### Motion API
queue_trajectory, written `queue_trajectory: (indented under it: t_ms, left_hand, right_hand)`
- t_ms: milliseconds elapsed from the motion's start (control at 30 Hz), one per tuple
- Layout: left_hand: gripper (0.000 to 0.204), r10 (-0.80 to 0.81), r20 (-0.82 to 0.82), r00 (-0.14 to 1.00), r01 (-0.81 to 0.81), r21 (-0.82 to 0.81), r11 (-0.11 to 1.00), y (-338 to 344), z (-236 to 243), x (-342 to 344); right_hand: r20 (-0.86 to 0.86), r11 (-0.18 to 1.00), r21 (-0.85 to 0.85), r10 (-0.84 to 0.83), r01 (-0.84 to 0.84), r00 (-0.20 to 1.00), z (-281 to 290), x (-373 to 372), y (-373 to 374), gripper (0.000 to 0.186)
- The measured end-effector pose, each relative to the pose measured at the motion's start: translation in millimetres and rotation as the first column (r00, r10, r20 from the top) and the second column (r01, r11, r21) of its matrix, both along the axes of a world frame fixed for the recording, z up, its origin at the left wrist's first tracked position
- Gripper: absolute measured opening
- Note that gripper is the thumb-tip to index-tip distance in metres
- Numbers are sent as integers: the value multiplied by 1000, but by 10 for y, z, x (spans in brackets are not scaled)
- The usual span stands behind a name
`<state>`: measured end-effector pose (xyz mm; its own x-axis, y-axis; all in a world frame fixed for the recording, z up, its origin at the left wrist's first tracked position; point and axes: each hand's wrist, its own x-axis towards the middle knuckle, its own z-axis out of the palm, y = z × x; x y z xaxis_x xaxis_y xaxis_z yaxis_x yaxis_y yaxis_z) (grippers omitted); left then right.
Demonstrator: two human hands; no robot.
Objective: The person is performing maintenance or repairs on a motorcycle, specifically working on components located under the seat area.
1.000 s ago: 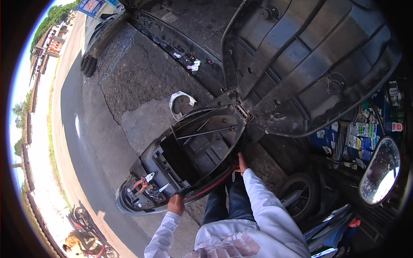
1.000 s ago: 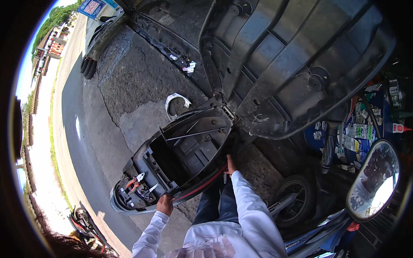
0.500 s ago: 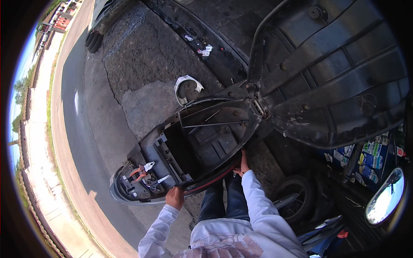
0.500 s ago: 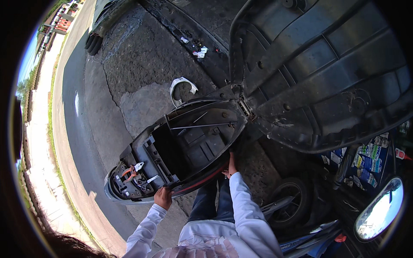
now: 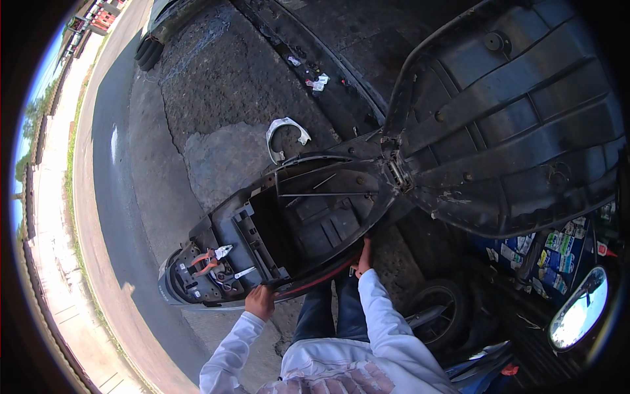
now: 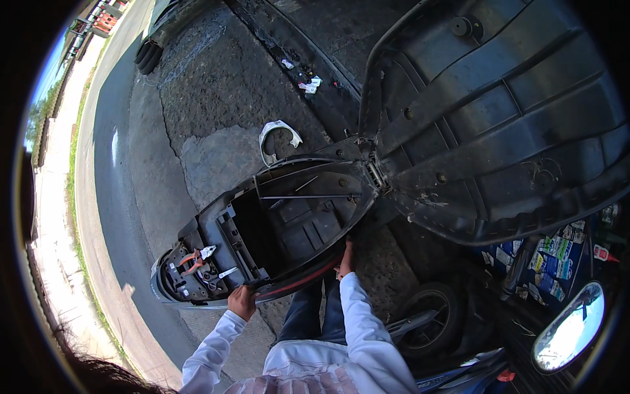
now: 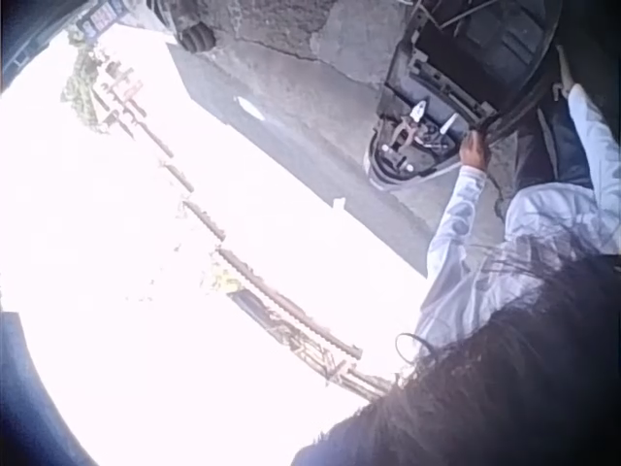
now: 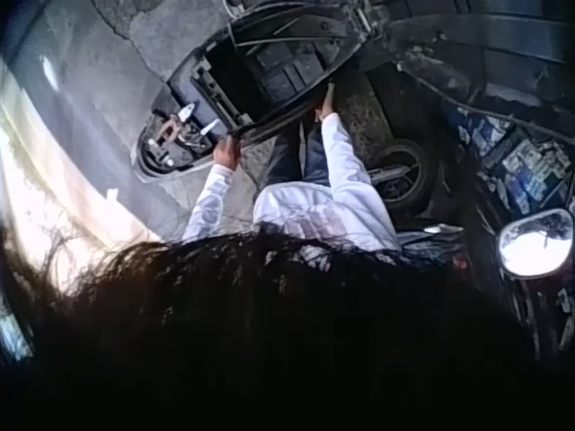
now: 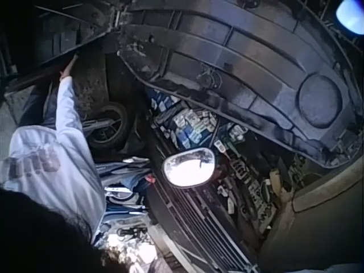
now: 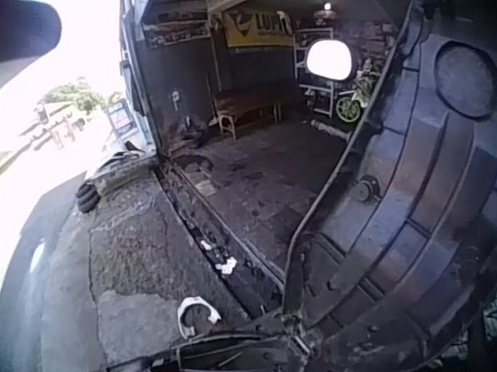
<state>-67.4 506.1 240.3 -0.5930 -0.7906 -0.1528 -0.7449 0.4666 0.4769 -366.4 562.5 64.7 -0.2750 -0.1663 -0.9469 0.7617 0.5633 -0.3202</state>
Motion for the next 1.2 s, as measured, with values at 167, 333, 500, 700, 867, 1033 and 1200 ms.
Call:
queue_trajectory:
  t_ms: [167,333,500,700,867,1033,1200]
  left_hand:
    - [19,-5,-17,1000,5,-22,1000,12,33,-14]
    - [19,-26,-32,999,25,-51,998,26,46,-3]
    - [22,-79,-34,996,79,-6,997,-24,39,4]
    - [26,-89,-33,996,90,29,996,-75,32,14]
    - [29,-65,-26,998,68,97,993,-86,-2,26]
    - [29,-26,-25,999,29,110,994,-102,-19,0]
    - [28,8,14,1000,-10,131,991,-71,-13,-23]
  right_hand:
    - [96,999,28,-24,22,995,-5,-32,92,80]
    - [107,994,-9,-107,109,988,71,-41,159,73]
    - [132,996,11,-88,87,987,71,-50,168,65]
    - [115,988,3,-151,152,982,15,-38,264,59]
    - [125,976,-4,-218,220,968,-40,-12,357,63]
    - [164,980,-74,-171,185,971,-95,-13,512,65]
    - [183,910,-180,-341,372,922,-171,79,640,56]
